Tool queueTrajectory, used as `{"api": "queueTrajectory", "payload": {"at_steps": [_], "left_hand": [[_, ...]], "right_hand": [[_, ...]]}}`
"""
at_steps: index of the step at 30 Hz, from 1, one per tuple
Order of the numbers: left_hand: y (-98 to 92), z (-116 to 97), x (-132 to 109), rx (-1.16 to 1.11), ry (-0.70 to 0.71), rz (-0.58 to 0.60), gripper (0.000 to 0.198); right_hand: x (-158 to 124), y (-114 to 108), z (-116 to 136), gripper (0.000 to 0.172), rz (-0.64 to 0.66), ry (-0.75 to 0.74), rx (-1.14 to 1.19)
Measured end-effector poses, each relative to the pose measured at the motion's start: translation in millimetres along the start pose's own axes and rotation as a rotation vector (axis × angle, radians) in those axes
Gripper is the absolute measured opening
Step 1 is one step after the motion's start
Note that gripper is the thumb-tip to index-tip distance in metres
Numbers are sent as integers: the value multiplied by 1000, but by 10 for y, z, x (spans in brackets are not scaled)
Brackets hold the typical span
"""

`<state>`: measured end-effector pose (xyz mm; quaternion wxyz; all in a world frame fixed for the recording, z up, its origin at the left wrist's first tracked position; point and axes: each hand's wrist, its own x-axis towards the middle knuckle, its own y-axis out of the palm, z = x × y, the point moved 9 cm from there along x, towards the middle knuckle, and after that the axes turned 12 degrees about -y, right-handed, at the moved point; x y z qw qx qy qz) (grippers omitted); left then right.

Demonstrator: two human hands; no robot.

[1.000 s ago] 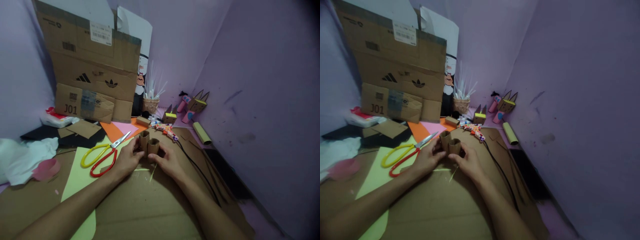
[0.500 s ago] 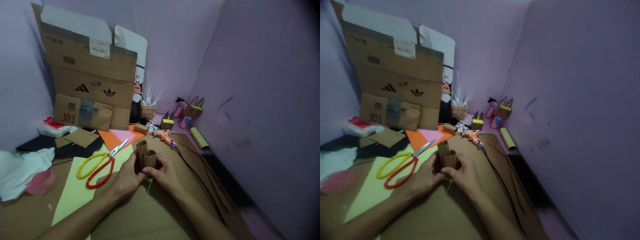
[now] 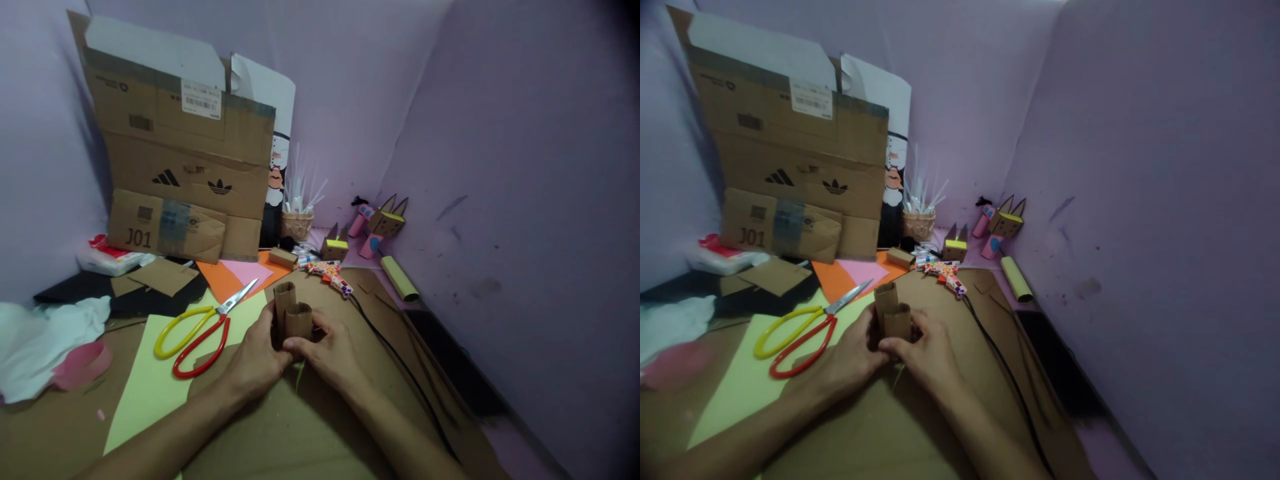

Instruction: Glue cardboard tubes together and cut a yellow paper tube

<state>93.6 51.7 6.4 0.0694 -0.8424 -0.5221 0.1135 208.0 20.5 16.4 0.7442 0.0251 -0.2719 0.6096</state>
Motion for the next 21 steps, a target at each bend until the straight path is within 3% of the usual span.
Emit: {"api": "queueTrajectory", "payload": {"at_steps": [3, 7, 14, 21], "left_hand": [[42, 4, 27, -161, -2, 100, 65], [108, 14, 36, -367, -60, 241, 65], [130, 5, 21, -389, -104, 277, 66], [82, 13, 29, -272, -46, 226, 63]], "right_hand": [[19, -11, 54, 21, 20, -32, 31], [45, -52, 42, 32, 43, 16, 179], [19, -62, -92, 34, 46, 181, 373], [19, -24, -101, 26, 52, 173, 377]]}}
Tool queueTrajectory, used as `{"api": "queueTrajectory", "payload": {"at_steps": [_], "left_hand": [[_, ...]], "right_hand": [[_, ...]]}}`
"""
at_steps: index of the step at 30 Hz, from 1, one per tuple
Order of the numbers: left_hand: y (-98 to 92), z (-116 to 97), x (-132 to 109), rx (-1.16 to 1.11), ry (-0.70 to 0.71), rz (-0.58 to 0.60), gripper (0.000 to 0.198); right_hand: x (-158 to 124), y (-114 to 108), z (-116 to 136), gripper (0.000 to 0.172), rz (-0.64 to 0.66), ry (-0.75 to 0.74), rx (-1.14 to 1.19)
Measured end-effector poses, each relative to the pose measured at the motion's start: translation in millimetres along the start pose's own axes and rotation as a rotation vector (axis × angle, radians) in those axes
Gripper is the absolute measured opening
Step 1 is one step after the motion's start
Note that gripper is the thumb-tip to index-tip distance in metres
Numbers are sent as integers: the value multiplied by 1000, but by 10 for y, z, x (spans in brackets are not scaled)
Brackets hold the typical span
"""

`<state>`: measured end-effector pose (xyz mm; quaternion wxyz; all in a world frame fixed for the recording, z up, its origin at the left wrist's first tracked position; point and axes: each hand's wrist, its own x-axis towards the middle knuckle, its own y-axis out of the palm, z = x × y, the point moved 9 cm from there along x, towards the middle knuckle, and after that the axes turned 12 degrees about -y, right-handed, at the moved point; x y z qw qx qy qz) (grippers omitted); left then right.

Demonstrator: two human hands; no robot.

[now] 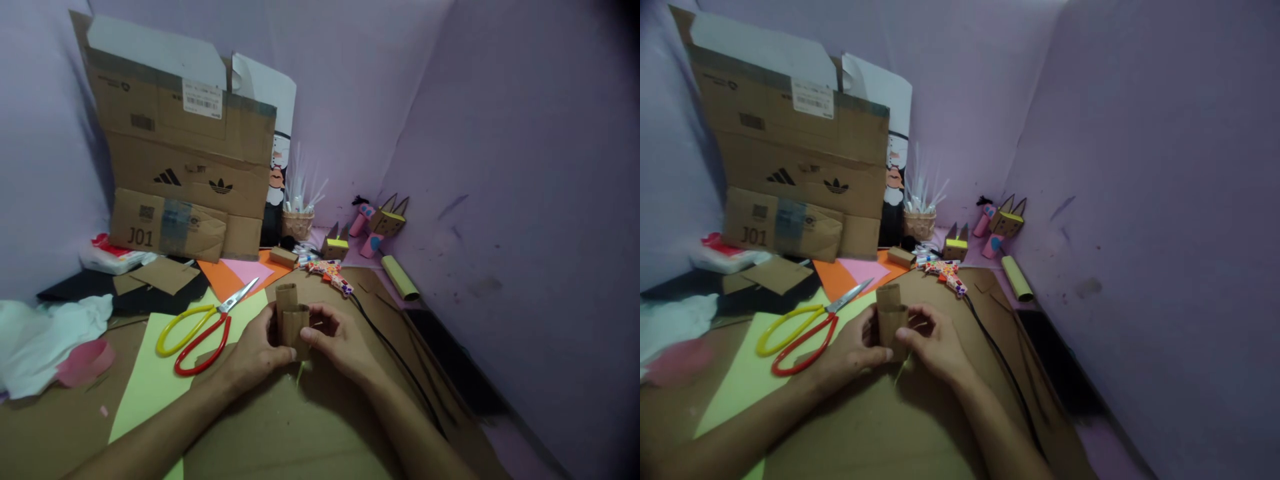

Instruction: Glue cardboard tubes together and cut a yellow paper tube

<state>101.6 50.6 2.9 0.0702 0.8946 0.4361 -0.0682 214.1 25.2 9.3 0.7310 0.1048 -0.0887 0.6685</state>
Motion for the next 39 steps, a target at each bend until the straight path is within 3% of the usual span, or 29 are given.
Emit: {"api": "queueTrajectory", "payload": {"at_steps": [7, 11, 17, 23, 32, 39], "left_hand": [[-32, -65, -71, 274, 24, -171, 64], [-67, -86, -75, 398, 27, -232, 63], [56, -28, -23, -116, -35, 71, 57], [76, 92, -34, -497, -230, 114, 49], [-21, 135, 3, -456, -238, 30, 43], [-55, 170, 12, -391, -225, 9, 56]], "right_hand": [[-49, 76, -25, 44, -23, 25, -49], [-43, 39, -2, 38, -79, -30, -135], [-22, 58, -84, 38, -40, 81, 297], [-49, 118, -188, 38, -55, 262, 529], [-45, 81, -201, 40, -42, 195, 425], [-55, 31, -250, 41, -54, 195, 373]]}}
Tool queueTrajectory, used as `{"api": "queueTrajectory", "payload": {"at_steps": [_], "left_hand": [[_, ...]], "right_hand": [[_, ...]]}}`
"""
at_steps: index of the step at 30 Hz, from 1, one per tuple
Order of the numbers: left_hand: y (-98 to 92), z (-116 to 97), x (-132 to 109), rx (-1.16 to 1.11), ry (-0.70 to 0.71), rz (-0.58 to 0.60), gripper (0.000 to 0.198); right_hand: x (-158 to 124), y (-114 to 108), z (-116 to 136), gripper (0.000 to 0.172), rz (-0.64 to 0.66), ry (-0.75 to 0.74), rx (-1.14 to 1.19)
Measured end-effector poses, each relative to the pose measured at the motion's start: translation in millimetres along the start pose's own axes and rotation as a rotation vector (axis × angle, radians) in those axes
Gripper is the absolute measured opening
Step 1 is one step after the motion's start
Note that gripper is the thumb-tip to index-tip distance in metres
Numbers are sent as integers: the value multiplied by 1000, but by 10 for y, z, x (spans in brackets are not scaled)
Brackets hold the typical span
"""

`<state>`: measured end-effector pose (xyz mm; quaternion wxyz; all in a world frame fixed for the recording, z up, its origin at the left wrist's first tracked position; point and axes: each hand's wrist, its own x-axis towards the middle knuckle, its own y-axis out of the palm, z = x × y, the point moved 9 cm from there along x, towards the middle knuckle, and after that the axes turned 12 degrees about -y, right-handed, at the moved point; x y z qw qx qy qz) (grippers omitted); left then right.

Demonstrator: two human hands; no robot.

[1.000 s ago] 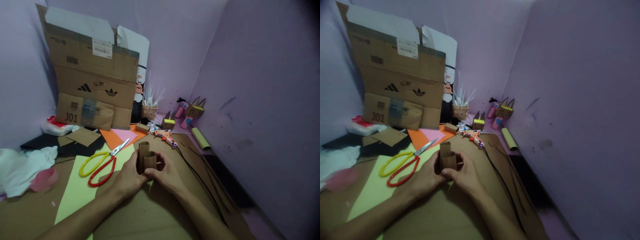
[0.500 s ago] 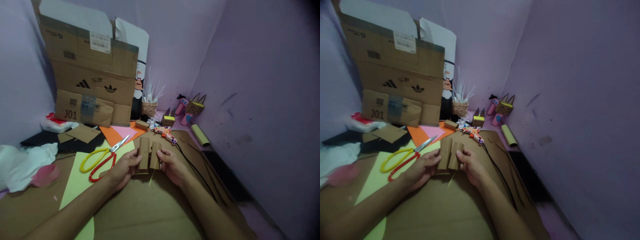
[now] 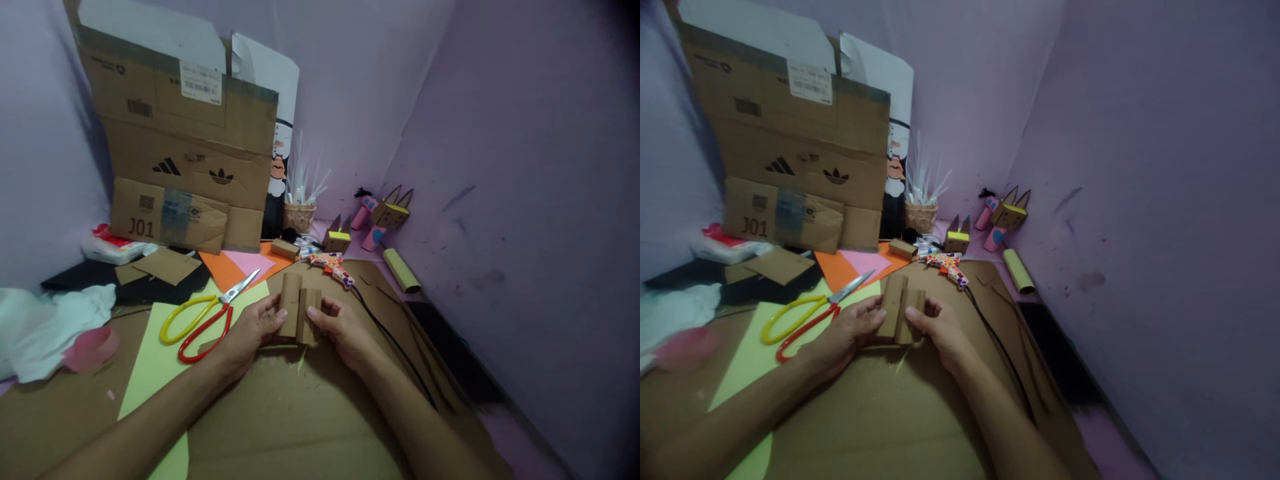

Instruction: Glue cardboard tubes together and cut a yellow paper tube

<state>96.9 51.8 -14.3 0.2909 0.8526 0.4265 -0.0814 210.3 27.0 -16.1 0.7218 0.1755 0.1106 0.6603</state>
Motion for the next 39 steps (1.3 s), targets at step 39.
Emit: {"api": "queueTrajectory", "payload": {"at_steps": [39], "left_hand": [[-211, -338, 113, 729, 368, -347, 40]], "right_hand": [[185, 57, 123, 36, 211, -383, -556]]}}
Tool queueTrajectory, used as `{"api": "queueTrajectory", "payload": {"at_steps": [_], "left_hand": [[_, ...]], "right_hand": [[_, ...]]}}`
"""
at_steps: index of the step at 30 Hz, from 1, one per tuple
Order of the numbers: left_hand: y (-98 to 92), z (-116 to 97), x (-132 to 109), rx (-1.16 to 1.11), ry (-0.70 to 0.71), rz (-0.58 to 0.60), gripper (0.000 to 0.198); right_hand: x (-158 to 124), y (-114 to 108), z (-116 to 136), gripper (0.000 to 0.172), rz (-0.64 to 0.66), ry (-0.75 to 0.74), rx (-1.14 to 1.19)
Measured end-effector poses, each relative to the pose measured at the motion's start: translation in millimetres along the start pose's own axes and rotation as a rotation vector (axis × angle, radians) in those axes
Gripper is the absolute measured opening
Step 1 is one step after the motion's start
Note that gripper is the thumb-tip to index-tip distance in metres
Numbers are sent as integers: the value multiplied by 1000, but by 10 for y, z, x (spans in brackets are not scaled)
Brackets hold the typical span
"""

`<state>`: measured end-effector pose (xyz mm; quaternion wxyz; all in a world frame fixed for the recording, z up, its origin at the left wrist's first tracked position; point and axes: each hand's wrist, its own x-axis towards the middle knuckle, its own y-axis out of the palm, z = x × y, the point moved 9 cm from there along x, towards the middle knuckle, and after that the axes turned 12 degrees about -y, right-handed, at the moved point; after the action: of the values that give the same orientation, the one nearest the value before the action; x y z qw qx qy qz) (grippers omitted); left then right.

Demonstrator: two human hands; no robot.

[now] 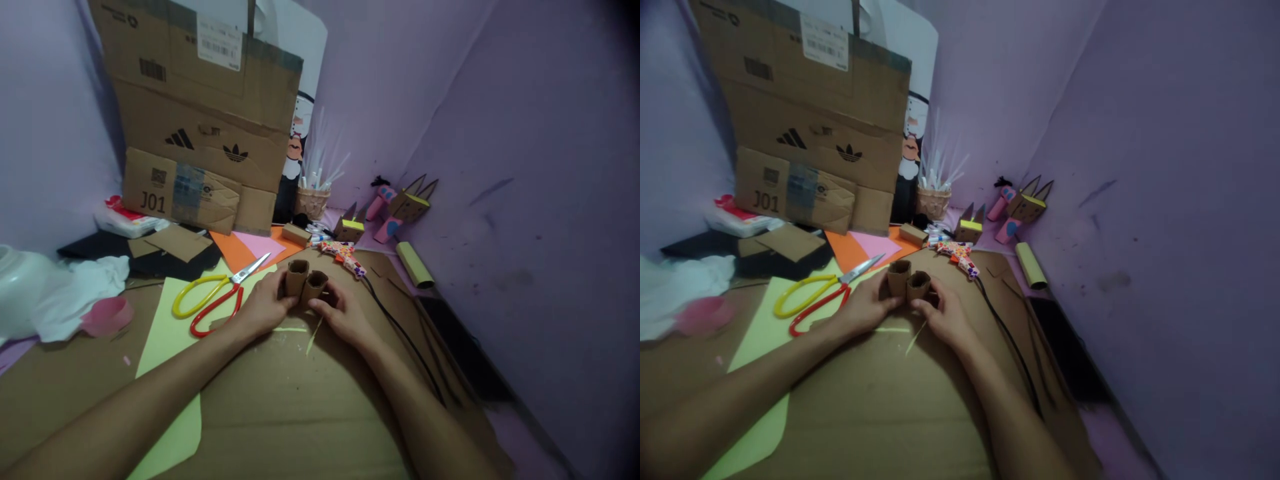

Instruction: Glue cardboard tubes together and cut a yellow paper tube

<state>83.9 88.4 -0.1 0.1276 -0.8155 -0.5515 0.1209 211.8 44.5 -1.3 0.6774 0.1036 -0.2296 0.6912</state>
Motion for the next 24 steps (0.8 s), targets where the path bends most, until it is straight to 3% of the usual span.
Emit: {"api": "queueTrajectory", "payload": {"at_steps": [8, 14, 24], "left_hand": [[44, 8, 22, 127, -11, 23, 38], [92, -66, -20, 144, -2, 130, 51], [31, -27, -34, 190, -101, -42, 55]], "right_hand": [[18, 40, 51, 28, -7, -52, -54], [1, 57, 82, 27, -35, -86, -124], [-55, 127, 120, 35, -91, -34, -143]]}}
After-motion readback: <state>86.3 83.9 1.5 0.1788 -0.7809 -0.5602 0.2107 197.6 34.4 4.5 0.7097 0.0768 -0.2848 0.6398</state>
